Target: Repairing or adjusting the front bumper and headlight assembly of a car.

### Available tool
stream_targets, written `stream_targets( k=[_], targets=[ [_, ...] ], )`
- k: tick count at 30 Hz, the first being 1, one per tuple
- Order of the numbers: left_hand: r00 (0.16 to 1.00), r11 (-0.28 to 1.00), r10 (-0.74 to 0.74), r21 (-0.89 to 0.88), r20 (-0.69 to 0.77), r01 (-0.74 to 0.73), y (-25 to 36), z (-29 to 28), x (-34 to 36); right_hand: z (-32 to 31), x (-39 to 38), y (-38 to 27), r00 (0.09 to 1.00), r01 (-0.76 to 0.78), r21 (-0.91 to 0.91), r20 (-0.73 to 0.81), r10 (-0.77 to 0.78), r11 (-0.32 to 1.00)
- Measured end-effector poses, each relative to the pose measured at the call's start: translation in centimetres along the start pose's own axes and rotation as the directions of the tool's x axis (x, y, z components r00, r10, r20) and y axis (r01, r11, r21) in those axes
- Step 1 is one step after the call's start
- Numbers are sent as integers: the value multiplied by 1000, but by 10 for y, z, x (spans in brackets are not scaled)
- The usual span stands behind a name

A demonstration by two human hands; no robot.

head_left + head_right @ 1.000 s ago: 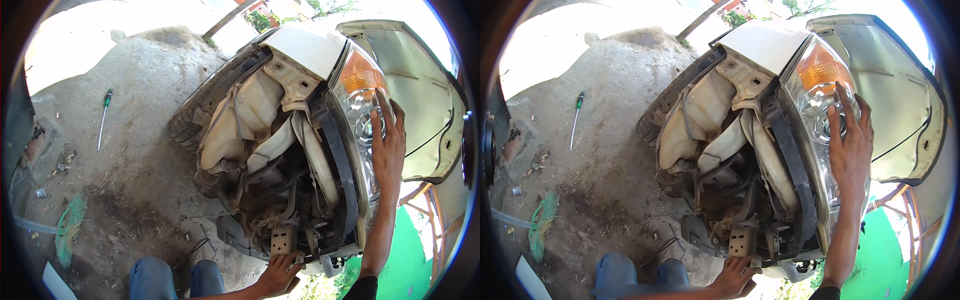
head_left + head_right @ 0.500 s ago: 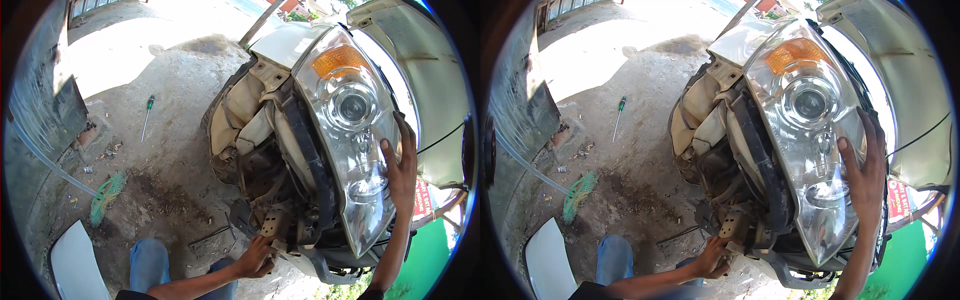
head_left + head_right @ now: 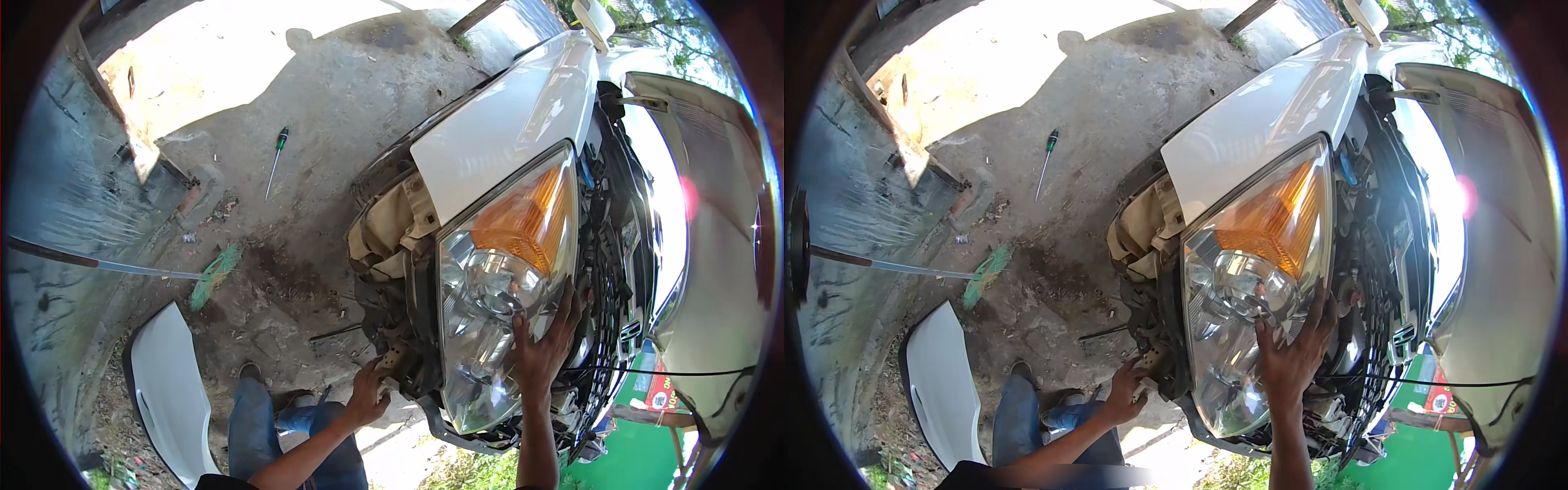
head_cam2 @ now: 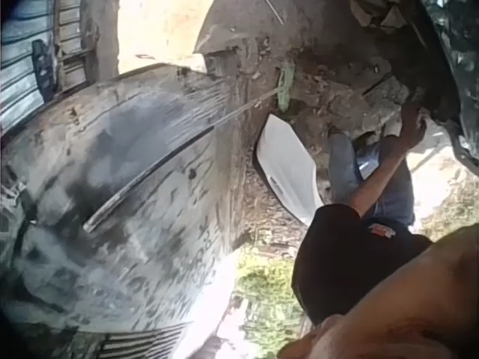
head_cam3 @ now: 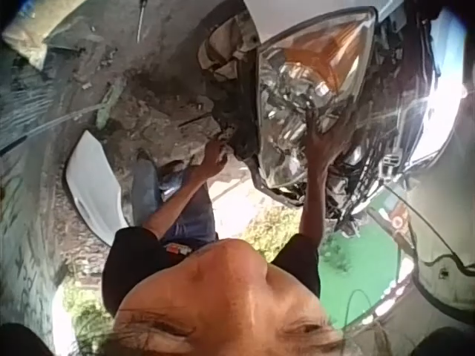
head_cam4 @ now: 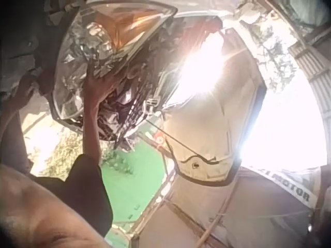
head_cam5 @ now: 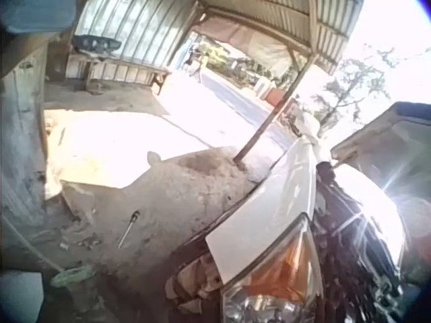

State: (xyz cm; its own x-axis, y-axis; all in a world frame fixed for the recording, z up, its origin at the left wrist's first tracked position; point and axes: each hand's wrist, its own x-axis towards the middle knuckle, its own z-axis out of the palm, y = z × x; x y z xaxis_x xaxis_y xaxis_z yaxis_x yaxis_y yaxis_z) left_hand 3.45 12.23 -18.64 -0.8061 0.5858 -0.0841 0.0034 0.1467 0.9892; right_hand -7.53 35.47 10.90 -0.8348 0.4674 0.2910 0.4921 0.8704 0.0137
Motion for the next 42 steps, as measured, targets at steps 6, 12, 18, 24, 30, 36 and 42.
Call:
stream_targets(
  k=[6, 12, 18, 24, 30, 36, 42],
  targets=[
    [862, 970, -244, -117, -444, 215, 113, -49, 96, 1, 4, 5, 999, 29, -42, 17, -28, 999],
    [751, 788, -558, -510, -354, 345, 198, -69, 174, 2, 6, 9, 999, 23, -13, 37, -22, 1000],
    [809, 883, -464, -257, -361, 392, 219, -66, 222, 2, -3, 19, 994, -44, -39, 99, 47, 998],
    [882, 949, -292, -231, -371, 217, 177, -66, 268, -21, -14, 35, 941, -227, -52, 247, 232, 973],
    [905, 955, -286, -165, -313, 245, 171, -66, 267, -75, -43, 133, 907, -317, 7, 294, 301, 948],
    [848, 893, -441, -241, -294, 381, 190, -61, 270, -92, -11, 157, 61, -897, 440, 186, 981, -28],
    [810, 844, -501, -379, -305, 380, 197, -55, 273, -64, 20, 122, 135, -910, 414, 245, 960, 22]
  ],
)
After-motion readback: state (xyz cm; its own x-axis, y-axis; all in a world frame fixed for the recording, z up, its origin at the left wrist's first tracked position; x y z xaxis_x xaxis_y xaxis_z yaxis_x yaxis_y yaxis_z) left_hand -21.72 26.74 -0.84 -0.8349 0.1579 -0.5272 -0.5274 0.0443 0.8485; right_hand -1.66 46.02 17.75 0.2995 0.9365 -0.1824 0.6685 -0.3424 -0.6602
